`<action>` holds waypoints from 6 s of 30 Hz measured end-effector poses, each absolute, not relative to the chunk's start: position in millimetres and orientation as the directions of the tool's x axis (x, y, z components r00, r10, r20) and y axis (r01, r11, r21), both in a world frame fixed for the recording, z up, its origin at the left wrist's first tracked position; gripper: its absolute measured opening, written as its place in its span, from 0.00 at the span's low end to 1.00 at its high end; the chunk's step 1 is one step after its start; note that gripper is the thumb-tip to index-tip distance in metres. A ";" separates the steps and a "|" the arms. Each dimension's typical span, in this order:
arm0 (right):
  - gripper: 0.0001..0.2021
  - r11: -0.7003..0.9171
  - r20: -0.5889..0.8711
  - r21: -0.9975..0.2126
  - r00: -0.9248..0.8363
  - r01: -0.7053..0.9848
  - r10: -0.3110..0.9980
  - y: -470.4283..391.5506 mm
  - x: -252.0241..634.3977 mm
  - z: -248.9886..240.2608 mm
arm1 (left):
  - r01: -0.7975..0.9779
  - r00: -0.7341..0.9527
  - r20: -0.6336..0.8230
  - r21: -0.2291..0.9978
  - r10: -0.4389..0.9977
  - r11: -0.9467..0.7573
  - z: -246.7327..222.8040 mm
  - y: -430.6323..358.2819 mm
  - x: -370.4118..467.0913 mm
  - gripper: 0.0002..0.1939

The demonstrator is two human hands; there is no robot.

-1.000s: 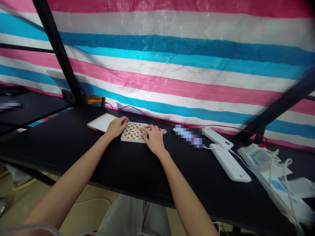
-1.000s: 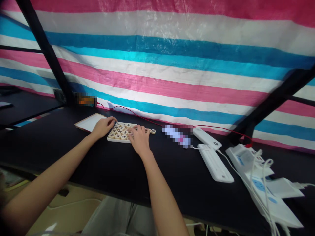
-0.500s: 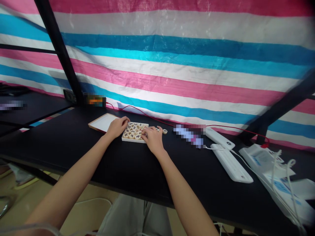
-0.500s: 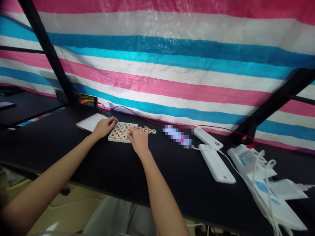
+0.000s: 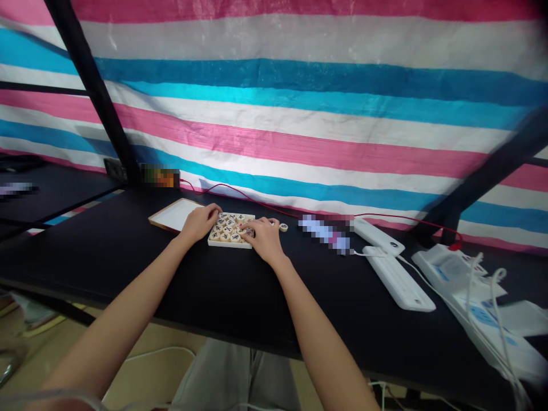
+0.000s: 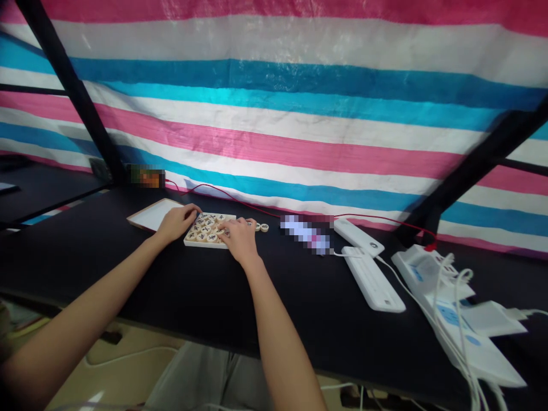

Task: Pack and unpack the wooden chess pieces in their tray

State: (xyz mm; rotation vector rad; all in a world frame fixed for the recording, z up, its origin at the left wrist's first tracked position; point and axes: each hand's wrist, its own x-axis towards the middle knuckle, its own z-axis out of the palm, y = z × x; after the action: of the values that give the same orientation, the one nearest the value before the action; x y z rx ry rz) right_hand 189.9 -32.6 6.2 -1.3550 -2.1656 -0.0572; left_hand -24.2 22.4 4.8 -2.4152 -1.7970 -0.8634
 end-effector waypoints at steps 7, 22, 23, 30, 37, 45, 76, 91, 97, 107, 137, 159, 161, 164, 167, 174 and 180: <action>0.10 0.153 0.484 -0.431 0.085 0.889 0.871 -30.7 229.6 18.3 | 0.898 0.194 0.420 0.288 0.886 -0.333 5.0 22.6 -24.1 0.18; 0.05 0.185 0.454 -0.190 -0.081 0.964 0.887 -31.1 234.8 6.0 | 0.887 0.195 0.417 0.312 0.888 -0.341 4.9 22.4 -24.3 0.18; 0.05 0.182 0.448 -0.189 -0.081 0.965 0.890 -30.9 235.2 5.9 | 0.887 0.195 0.417 0.312 0.888 -0.341 4.9 22.4 -24.2 0.18; 0.03 0.214 0.367 -0.288 -0.099 0.933 0.925 -28.5 236.7 3.8 | 0.890 0.210 0.416 0.293 0.885 -0.349 4.0 23.2 -24.9 0.18; 0.05 0.240 0.373 -0.317 -0.112 0.918 0.921 -27.5 237.3 2.7 | 0.901 0.217 0.415 0.262 0.884 -0.344 2.6 25.1 -25.9 0.18; 0.07 0.231 0.466 -0.201 -0.115 0.952 0.877 -32.5 233.5 5.3 | 0.894 0.219 0.421 0.276 0.880 -0.354 6.5 21.1 -24.0 0.17; 0.17 0.203 0.464 -0.130 -0.121 0.971 0.878 -29.3 235.8 -0.3 | 0.901 0.219 0.402 0.267 0.889 -0.343 6.2 20.5 -24.1 0.18; 0.19 0.010 0.479 -0.236 0.107 0.972 0.871 -29.3 247.2 6.6 | 0.902 0.226 0.393 0.260 0.891 -0.344 7.8 19.9 -23.4 0.18; 0.18 -0.001 0.440 -0.241 0.110 0.971 0.891 -27.8 246.3 3.7 | 0.902 0.232 0.397 0.253 0.888 -0.349 7.4 20.5 -23.8 0.18; 0.23 -0.061 0.550 -0.366 0.269 0.929 0.791 -27.4 255.2 7.1 | 0.910 0.222 0.381 0.249 0.897 -0.331 8.5 19.9 -23.3 0.18; 0.13 0.483 0.455 -0.262 -0.334 0.835 0.825 -48.4 189.8 9.8 | 0.906 0.220 0.402 0.253 0.889 -0.339 7.3 20.6 -23.3 0.17; 0.07 0.597 0.437 -0.289 -0.452 0.748 0.778 -47.7 185.3 7.0 | 0.909 0.227 0.410 0.237 0.883 -0.344 2.8 23.0 -24.8 0.18; 0.07 0.599 0.436 -0.277 -0.458 0.751 0.775 -48.0 184.8 6.8 | 0.909 0.236 0.412 0.225 0.880 -0.350 2.7 23.3 -25.0 0.18; 0.07 0.592 0.444 -0.273 -0.447 0.758 0.777 -48.8 184.5 7.1 | 0.911 0.242 0.410 0.217 0.879 -0.352 3.0 23.8 -25.1 0.18; 0.06 0.581 0.449 -0.304 -0.424 0.755 0.786 -48.7 184.6 7.6 | 0.914 0.236 0.407 0.215 0.882 -0.344 3.6 24.1 -25.0 0.18; 0.06 0.536 0.420 -0.404 -0.370 0.741 0.829 -47.0 185.3 8.5 | 0.921 0.225 0.399 0.210 0.889 -0.328 4.7 23.3 -24.0 0.17; 0.06 0.570 0.478 -0.411 -0.365 0.711 0.799 -46.4 185.1 6.4 | 0.919 0.226 0.408 0.213 0.884 -0.333 3.1 25.3 -24.8 0.18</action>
State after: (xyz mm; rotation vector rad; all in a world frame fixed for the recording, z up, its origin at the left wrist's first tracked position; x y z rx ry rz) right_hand 185.1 -46.4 6.4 -1.2006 -2.1558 0.1759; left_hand -24.8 25.3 3.1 -2.4017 -1.7699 -0.7190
